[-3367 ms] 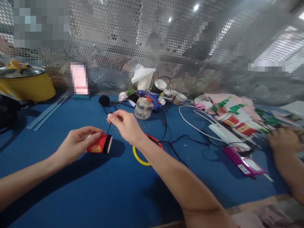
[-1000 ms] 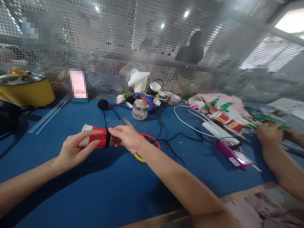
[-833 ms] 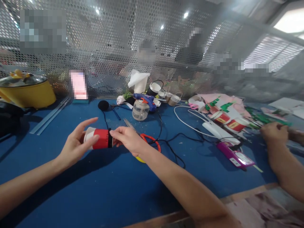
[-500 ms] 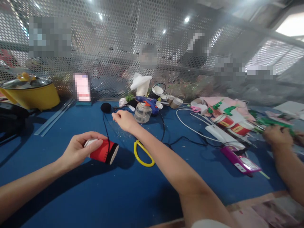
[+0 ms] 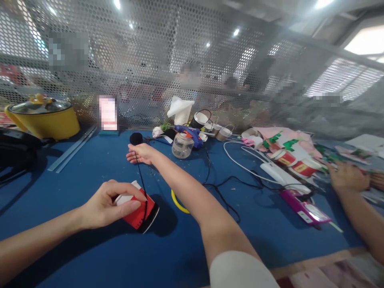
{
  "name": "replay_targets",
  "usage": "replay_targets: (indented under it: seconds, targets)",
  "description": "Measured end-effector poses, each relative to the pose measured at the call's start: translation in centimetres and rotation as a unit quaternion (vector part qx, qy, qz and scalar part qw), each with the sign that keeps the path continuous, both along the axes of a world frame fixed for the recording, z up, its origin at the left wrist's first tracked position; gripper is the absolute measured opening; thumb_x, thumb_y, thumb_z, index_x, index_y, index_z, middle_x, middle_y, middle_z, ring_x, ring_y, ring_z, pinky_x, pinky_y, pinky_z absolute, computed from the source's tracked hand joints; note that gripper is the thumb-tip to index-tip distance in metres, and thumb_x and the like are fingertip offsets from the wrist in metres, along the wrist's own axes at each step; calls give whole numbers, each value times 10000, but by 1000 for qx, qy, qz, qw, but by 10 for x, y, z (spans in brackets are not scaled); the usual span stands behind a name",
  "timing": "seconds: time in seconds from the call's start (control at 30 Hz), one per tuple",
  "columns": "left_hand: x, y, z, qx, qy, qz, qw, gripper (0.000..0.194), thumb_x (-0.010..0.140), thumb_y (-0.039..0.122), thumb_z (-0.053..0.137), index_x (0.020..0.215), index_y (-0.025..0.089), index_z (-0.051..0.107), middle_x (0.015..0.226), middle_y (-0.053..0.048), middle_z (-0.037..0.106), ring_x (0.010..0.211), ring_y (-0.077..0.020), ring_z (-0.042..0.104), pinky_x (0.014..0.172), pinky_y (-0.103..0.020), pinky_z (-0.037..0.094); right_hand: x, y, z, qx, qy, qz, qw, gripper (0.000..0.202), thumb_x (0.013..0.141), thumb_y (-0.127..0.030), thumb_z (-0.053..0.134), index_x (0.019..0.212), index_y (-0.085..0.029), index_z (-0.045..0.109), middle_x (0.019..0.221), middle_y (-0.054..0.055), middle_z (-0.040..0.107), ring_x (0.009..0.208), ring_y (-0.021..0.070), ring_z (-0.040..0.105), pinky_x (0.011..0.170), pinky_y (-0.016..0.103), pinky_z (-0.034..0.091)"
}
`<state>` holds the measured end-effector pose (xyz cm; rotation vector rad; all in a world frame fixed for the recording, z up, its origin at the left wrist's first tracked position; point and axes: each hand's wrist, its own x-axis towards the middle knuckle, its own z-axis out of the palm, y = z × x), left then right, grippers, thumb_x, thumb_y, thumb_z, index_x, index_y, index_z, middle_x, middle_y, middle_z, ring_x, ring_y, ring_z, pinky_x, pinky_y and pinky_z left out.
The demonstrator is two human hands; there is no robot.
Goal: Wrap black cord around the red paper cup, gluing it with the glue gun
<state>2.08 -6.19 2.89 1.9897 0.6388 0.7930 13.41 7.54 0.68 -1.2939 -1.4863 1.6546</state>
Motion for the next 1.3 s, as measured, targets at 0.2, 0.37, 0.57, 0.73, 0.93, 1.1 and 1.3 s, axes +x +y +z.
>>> replay_targets:
  seconds: [0.2, 0.37, 0.57, 0.73, 0.93, 1.1, 1.3]
  targets:
    - [0, 0, -1, -26, 8, -1, 1000, 181, 750, 244, 524, 767, 121, 655, 630, -47, 651, 465, -88, 507, 430, -172, 388, -17, 46, 0, 96, -67, -65, 991, 309, 826, -285, 475, 1106, -156, 481, 1101, 75, 511, 915, 184, 535, 749, 387, 456]
    - [-1, 4, -1, -25, 11, 22, 999, 188, 747, 253, 521, 768, 125, 658, 636, -47, 652, 483, -97, 515, 452, -186, 404, -14, 46, -1, 167, -116, -79, 976, 296, 829, -283, 471, 1089, -144, 490, 1076, 78, 524, 895, 178, 543, 738, 376, 461]
    - [1, 6, -2, -55, 12, 39, 998, 169, 741, 241, 517, 752, 133, 646, 710, -48, 655, 582, -122, 553, 528, -203, 433, 7, 7, 2, 294, -198, -95, 930, 311, 804, -377, 440, 632, -142, 548, 693, 22, 573, 765, 156, 545, 704, 264, 404]
    - [2, 11, -5, -87, 20, 88, 992, 187, 735, 275, 532, 811, 142, 639, 710, -31, 641, 582, -116, 537, 528, -198, 418, 36, -41, 38, 398, -263, -115, 872, 263, 766, -313, 504, 544, -172, 508, 748, 60, 595, 780, 175, 543, 733, 274, 375]
    - [1, 23, -14, -107, 0, 135, 985, 278, 710, 362, 561, 867, 142, 624, 674, -27, 624, 568, -124, 528, 512, -212, 410, 112, -63, 83, 445, -363, -310, 757, 153, 721, -307, 538, 689, -158, 546, 813, 120, 594, 848, 245, 542, 781, 388, 371]
    - [-2, 26, -19, -99, 5, 157, 983, 316, 712, 381, 552, 923, 153, 608, 709, -30, 640, 594, -138, 553, 546, -230, 431, 160, -45, 70, 247, -320, -347, 846, 289, 630, -333, 643, 461, -183, 464, 465, 54, 531, 664, 243, 592, 595, 338, 450]
    - [-5, 23, -18, -67, 36, 155, 985, 319, 721, 344, 538, 962, 144, 600, 767, -42, 655, 635, -160, 568, 592, -255, 446, 159, -41, 47, 147, -166, -326, 919, 207, 699, -255, 584, 534, -152, 513, 433, 19, 554, 347, 92, 496, 304, 180, 372]
